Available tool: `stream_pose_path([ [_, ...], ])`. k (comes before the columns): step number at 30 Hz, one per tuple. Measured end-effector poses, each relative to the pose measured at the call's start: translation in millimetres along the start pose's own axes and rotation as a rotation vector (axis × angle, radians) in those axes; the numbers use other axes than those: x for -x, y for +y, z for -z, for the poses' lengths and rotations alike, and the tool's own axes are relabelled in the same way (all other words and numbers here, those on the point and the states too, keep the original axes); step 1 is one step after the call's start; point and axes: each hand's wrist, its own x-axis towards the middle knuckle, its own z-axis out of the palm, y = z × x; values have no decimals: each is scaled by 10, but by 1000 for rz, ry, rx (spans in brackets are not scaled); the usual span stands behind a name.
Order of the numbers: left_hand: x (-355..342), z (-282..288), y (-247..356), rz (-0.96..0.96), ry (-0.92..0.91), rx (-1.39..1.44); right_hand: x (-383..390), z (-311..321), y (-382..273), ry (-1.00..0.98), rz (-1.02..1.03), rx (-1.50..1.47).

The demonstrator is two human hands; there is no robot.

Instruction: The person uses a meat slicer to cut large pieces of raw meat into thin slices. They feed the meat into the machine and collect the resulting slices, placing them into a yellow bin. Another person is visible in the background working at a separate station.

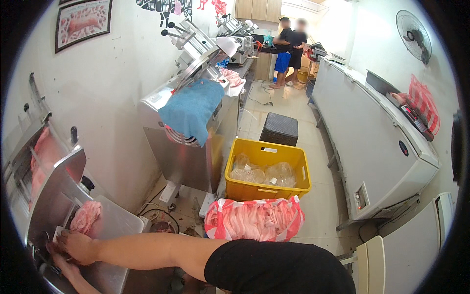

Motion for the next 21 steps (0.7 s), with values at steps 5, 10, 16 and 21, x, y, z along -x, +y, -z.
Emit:
stream_pose_path([
  [5,-365,146,-137,-115,-183,2,-36,75,43,125,42,-124],
  [10,-646,458,-141,-80,-280,111,-101,38,-28,76,102,-110],
  [16,-166,243,4,-40,-174,130,-55,-13,-64,-30,83,40],
  [21,-439,311,-188,-130,-158,0,5,-65,-7,-34,103,173],
])
